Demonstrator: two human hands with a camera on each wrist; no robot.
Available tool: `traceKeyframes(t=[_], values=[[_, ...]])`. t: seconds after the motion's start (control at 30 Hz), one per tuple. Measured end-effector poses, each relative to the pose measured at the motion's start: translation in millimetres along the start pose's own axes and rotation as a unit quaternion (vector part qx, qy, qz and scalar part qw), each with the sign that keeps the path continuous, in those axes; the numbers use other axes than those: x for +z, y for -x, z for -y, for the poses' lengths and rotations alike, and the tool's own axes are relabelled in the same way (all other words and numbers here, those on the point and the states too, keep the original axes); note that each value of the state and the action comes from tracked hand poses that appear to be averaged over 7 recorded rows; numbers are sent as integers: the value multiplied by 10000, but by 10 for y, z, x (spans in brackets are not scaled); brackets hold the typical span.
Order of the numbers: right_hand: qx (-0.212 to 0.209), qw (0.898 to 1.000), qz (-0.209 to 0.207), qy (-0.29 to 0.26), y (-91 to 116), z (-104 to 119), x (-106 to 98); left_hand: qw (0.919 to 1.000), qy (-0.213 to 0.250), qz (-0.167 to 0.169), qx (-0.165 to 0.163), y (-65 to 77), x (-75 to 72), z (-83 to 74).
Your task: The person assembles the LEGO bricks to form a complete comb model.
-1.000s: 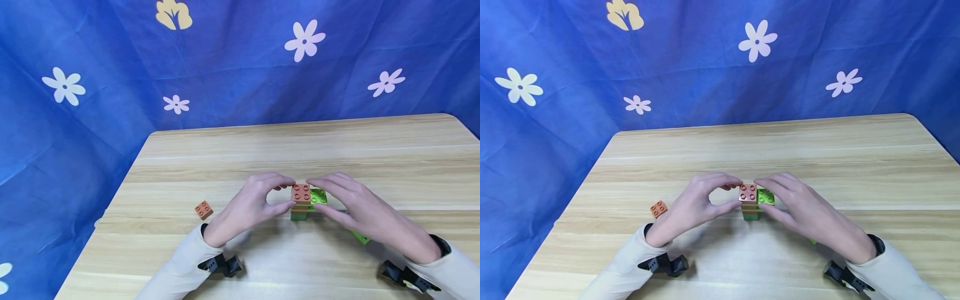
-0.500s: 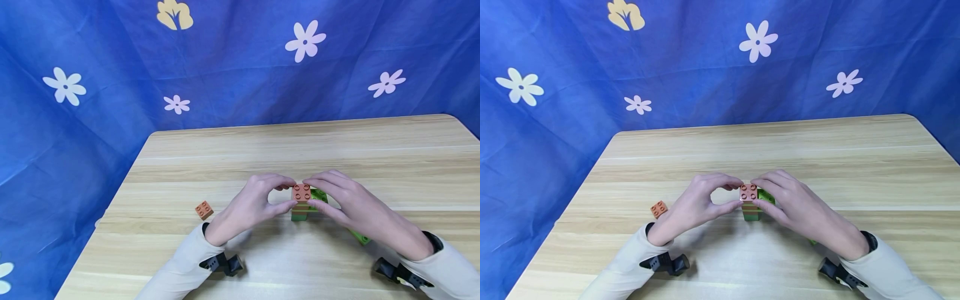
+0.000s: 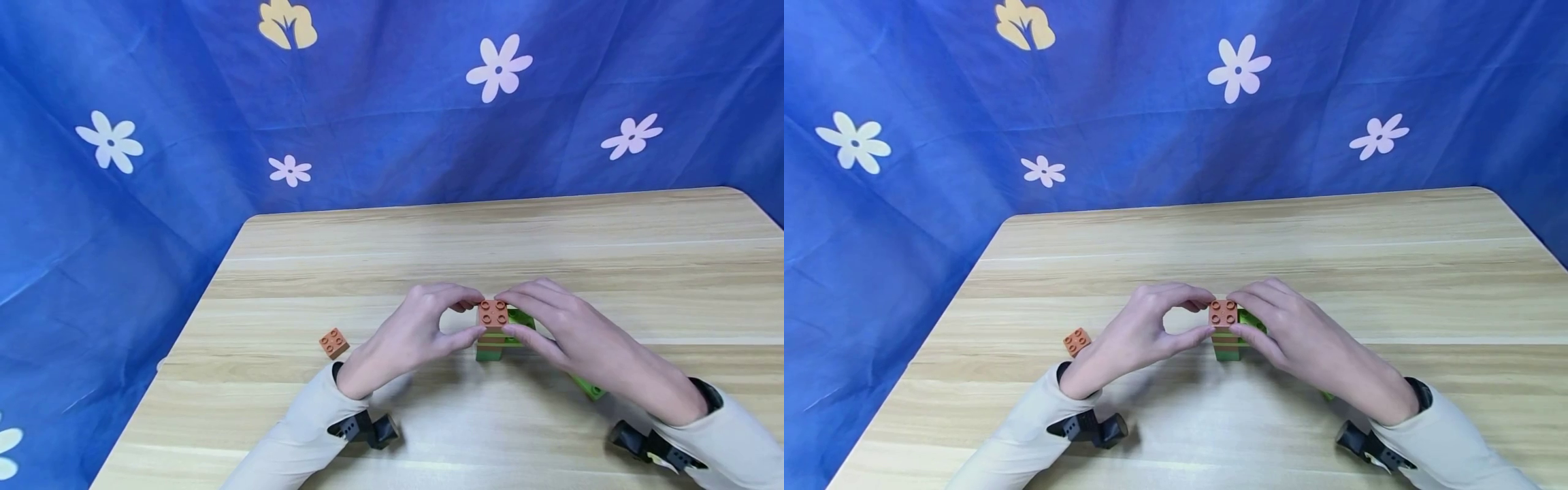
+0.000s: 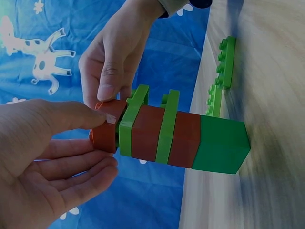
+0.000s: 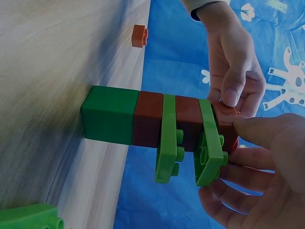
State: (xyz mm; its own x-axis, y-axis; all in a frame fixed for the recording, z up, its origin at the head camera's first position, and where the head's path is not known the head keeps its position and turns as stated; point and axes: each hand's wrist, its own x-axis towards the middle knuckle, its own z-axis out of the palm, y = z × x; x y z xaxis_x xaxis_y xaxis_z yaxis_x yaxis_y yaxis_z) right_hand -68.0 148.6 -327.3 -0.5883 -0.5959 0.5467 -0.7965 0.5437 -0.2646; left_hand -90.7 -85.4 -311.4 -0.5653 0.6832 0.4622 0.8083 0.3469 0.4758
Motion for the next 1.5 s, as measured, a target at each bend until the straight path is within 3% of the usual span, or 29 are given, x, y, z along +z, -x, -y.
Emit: traceKeyframes(t=[0.73, 0.97, 1.17, 1.3, 1.5], values=[[-188, 9989, -419, 87, 6, -3, 43, 9997, 164, -66, -155, -13, 52, 30], [39, 9992, -352, 179, 23, 22, 60, 9997, 101, -220, -56, 6, 83, 67], [163, 9998, -94, -85, 10, 3, 33, 9993, 192, -241, -210, 20, 87, 91], [417, 9988, 131, -223, 49, -30, -36, 9991, 218, -252, -247, 20, 92, 83], [865, 9961, 188, 32, 168, -111, -126, 9990, 266, -231, -260, 5, 95, 68]])
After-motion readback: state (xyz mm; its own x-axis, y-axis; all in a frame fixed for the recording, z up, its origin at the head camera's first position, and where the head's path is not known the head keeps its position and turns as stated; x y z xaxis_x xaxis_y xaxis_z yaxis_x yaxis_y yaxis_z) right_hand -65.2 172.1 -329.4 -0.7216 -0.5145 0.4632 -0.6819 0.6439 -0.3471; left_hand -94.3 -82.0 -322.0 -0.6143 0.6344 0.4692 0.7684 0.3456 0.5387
